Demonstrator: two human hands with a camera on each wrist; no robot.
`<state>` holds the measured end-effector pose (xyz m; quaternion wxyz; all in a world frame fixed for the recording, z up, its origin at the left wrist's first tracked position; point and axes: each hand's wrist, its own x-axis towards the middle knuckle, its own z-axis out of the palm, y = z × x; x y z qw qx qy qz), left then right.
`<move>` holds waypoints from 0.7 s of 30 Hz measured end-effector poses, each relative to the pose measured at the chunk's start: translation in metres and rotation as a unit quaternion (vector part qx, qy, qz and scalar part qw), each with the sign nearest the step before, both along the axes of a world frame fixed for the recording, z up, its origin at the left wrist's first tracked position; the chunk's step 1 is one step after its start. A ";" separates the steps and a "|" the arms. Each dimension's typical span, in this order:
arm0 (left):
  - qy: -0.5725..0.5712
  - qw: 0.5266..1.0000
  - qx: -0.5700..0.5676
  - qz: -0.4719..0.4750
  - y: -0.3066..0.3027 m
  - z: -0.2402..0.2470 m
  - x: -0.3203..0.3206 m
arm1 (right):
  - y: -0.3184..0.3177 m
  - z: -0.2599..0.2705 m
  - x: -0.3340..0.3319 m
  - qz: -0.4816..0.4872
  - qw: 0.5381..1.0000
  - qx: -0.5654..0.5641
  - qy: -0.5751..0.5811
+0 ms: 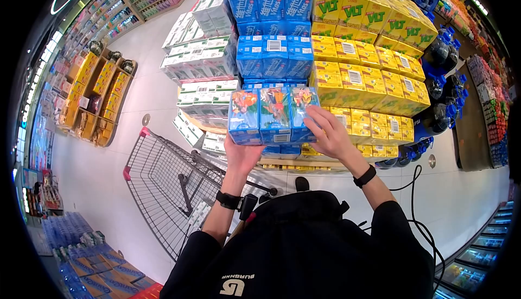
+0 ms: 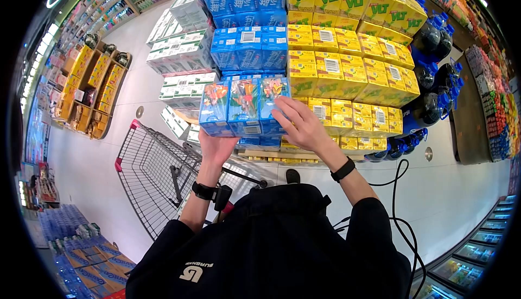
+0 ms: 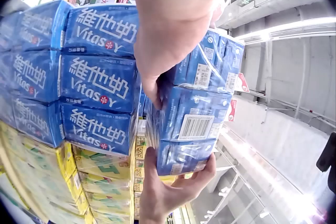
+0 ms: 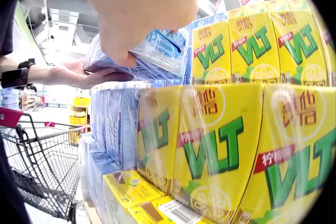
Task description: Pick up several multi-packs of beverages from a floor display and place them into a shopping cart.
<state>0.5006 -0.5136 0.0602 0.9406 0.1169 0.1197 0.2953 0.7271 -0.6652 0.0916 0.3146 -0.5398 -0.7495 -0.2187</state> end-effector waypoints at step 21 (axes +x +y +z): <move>0.186 0.975 0.118 -0.031 -0.009 0.018 -0.049 | 0.010 0.052 0.001 0.077 0.968 -0.184 0.155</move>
